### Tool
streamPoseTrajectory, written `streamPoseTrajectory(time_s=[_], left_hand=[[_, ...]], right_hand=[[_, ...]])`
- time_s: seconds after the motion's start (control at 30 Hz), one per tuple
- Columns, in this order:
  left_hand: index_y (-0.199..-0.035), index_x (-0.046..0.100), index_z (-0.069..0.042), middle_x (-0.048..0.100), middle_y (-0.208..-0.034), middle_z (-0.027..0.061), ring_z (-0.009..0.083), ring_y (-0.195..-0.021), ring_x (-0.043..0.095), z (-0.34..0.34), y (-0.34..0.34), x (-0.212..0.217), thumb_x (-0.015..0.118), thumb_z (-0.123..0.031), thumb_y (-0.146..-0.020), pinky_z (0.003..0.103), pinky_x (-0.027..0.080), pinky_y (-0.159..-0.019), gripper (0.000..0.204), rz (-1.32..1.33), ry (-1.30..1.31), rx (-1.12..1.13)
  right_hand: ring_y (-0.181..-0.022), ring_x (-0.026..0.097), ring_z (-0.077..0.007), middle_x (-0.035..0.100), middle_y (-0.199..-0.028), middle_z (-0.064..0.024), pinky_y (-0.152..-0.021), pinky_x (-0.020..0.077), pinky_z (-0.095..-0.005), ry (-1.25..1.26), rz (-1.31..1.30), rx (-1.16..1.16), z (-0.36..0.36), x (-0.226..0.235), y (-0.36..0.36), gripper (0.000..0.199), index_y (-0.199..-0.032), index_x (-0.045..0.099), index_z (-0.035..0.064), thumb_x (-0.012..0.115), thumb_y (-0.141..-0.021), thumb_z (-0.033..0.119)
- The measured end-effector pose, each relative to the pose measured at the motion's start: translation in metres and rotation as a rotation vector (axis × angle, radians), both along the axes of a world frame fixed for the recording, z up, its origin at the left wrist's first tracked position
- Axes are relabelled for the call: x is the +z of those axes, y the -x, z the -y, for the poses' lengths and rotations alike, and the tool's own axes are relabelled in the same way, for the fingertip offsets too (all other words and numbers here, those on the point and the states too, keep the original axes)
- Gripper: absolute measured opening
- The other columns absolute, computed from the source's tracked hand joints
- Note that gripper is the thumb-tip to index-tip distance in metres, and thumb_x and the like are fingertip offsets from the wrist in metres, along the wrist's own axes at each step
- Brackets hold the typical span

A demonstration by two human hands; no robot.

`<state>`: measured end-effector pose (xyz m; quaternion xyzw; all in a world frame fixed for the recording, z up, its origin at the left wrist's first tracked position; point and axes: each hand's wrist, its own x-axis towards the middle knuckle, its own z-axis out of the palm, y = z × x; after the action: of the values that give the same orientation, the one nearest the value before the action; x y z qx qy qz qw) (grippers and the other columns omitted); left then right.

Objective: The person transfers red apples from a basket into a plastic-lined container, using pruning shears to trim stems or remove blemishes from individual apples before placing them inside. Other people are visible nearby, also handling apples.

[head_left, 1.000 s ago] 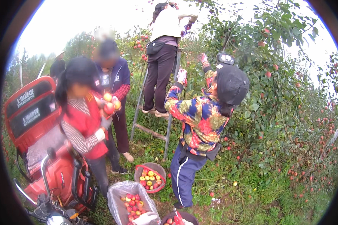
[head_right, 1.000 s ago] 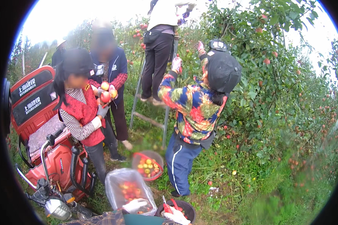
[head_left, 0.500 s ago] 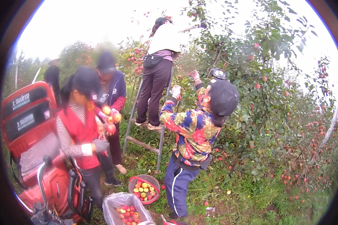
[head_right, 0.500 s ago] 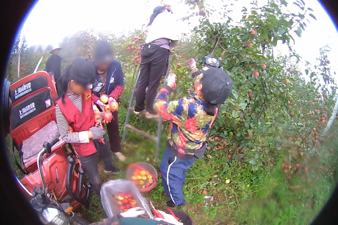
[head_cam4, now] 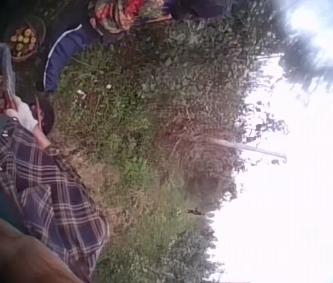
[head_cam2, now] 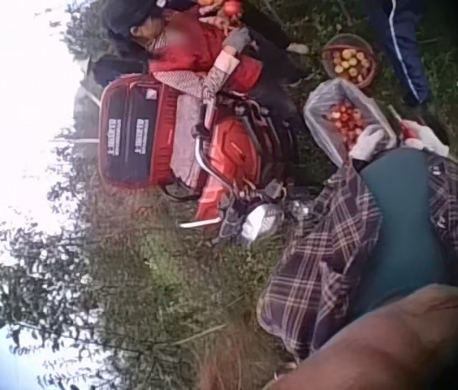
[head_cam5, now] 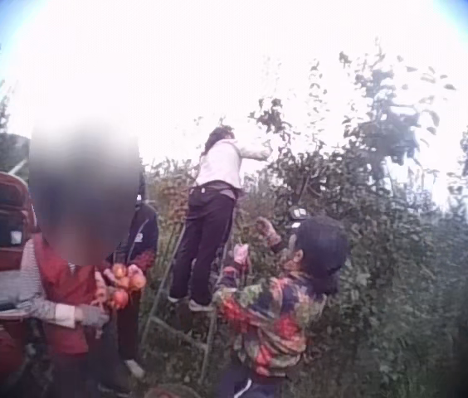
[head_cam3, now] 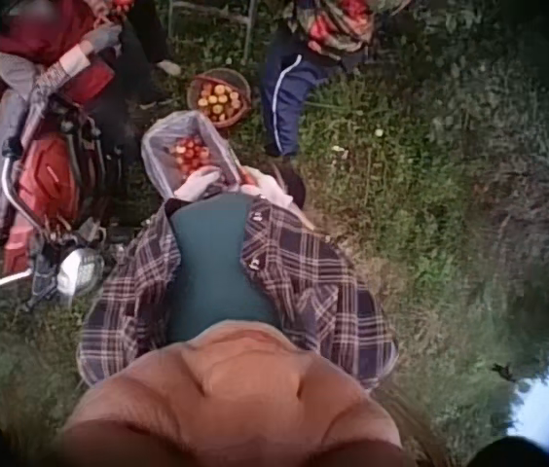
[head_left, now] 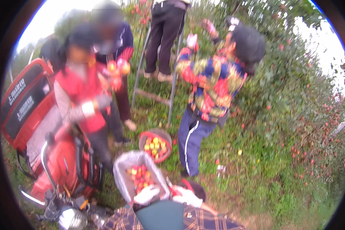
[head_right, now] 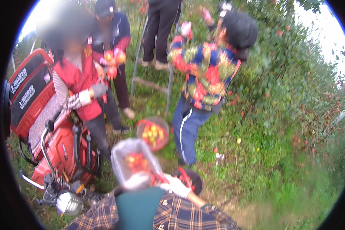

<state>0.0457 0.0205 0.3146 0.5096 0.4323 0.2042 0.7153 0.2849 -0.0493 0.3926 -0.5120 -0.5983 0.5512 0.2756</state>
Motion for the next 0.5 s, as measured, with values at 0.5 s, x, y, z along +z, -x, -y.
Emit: streamPoseTrajectory(time_s=[0.5], left_hand=[[-0.113, 0.054, 0.0, 0.06, -0.098, 0.008, 0.0176, -0.085, 0.06, 0.044, 0.006, -0.046, 0.06, -0.019, -0.087, 0.031, 0.05, -0.076, 0.033, -0.055, 0.578, 0.039]], right_hand=[[-0.067, 0.052, -0.017, 0.051, -0.076, -0.0026, -0.06, 0.0427, -0.0306, 0.503, -0.892, -1.325, 0.132, -0.153, -0.104, 0.03, -0.097, 0.048, 0.0122, 0.059, -0.083, 0.036]])
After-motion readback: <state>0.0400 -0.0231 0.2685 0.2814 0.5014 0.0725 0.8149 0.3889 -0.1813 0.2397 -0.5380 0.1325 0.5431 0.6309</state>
